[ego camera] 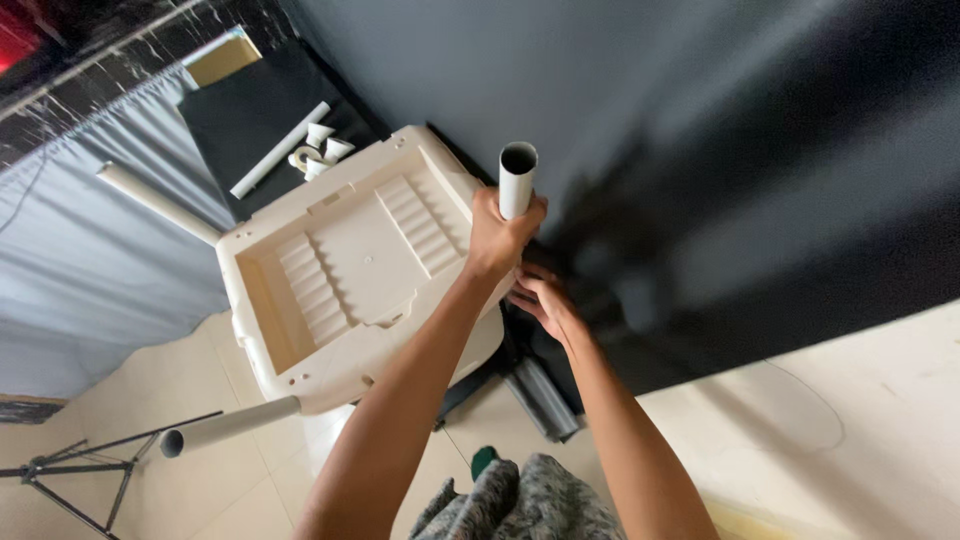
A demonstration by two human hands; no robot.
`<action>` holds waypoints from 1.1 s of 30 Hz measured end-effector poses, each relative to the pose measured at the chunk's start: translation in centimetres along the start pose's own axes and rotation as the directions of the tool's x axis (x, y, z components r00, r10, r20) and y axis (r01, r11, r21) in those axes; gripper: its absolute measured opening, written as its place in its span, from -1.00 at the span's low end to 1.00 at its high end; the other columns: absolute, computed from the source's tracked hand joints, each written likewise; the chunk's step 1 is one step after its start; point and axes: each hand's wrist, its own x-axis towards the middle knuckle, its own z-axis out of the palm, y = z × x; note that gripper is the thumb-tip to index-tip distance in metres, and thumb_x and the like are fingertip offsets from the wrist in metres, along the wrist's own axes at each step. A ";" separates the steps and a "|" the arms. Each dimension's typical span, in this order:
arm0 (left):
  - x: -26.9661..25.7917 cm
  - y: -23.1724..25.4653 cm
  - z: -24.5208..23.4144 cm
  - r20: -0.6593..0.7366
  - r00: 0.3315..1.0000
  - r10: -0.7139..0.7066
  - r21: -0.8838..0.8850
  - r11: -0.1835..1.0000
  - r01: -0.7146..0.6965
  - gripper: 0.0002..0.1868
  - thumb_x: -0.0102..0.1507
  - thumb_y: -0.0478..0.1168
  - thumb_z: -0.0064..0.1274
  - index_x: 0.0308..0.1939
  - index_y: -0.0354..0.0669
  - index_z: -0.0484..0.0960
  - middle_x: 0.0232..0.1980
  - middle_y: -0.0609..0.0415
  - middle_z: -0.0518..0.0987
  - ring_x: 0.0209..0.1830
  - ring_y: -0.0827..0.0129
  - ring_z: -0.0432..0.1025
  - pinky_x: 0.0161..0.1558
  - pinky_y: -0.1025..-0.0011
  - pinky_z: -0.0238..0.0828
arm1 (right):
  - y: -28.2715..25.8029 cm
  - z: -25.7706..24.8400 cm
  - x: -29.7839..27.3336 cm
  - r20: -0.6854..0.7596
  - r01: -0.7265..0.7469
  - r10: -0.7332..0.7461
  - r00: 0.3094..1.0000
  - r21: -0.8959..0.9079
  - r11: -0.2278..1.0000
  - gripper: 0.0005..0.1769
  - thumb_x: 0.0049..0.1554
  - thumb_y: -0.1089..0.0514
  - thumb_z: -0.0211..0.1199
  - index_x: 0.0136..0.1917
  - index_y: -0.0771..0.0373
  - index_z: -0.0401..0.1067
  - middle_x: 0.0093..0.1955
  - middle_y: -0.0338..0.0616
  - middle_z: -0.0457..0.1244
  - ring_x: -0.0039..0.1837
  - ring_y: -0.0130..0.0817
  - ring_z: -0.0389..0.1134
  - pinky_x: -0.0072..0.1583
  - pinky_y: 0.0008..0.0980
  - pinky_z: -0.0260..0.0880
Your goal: The person assembles a white plastic high chair by inserting white plastic poles into the base and attaching foot caps. The person then flips the chair upright and places it on the floor.
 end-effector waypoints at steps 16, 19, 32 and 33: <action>3.2 -1.7 -1.1 0.269 0.954 -0.129 0.079 0.991 0.112 -0.76 0.07 -0.20 0.16 -0.58 -0.26 0.51 -0.62 0.12 0.49 -0.69 0.51 0.38 -0.60 0.41 0.30 | 5.8 -1.5 2.5 0.050 0.057 -0.077 0.996 0.317 0.947 -0.71 0.22 0.05 0.31 0.14 0.22 0.43 0.10 -0.15 0.34 0.22 -0.29 0.35 0.41 -0.17 0.34; 3.7 -1.5 0.1 0.145 0.980 -0.138 0.119 0.986 0.121 -0.72 0.10 -0.19 0.16 -0.61 -0.27 0.50 -0.63 0.11 0.48 -0.69 0.50 0.34 -0.57 0.42 0.26 | 3.8 -1.5 1.6 0.020 0.049 -0.057 0.998 0.285 0.957 -0.67 0.18 0.08 0.25 0.19 0.22 0.44 0.14 -0.16 0.35 0.23 -0.31 0.36 0.39 -0.16 0.35; 1.5 -2.7 1.3 -0.116 0.993 0.021 0.174 0.985 -0.001 -0.71 0.11 -0.22 0.17 -0.62 -0.34 0.50 -0.64 0.10 0.47 -0.68 0.44 0.34 -0.56 0.36 0.26 | 3.3 -1.3 1.7 0.103 0.060 -0.066 0.993 0.066 0.996 -0.61 0.24 0.29 0.15 0.34 0.24 0.33 0.24 -0.18 0.29 0.32 -0.39 0.33 0.42 -0.35 0.33; 1.7 -2.8 1.2 -0.064 0.998 -0.027 0.157 0.987 0.037 -0.72 0.10 -0.22 0.18 -0.62 -0.33 0.51 -0.63 0.11 0.49 -0.68 0.44 0.35 -0.57 0.36 0.25 | 3.1 -1.4 1.9 0.088 0.045 -0.048 0.995 0.032 0.998 -0.60 0.24 0.29 0.16 0.35 0.22 0.34 0.24 -0.19 0.29 0.32 -0.40 0.33 0.43 -0.37 0.33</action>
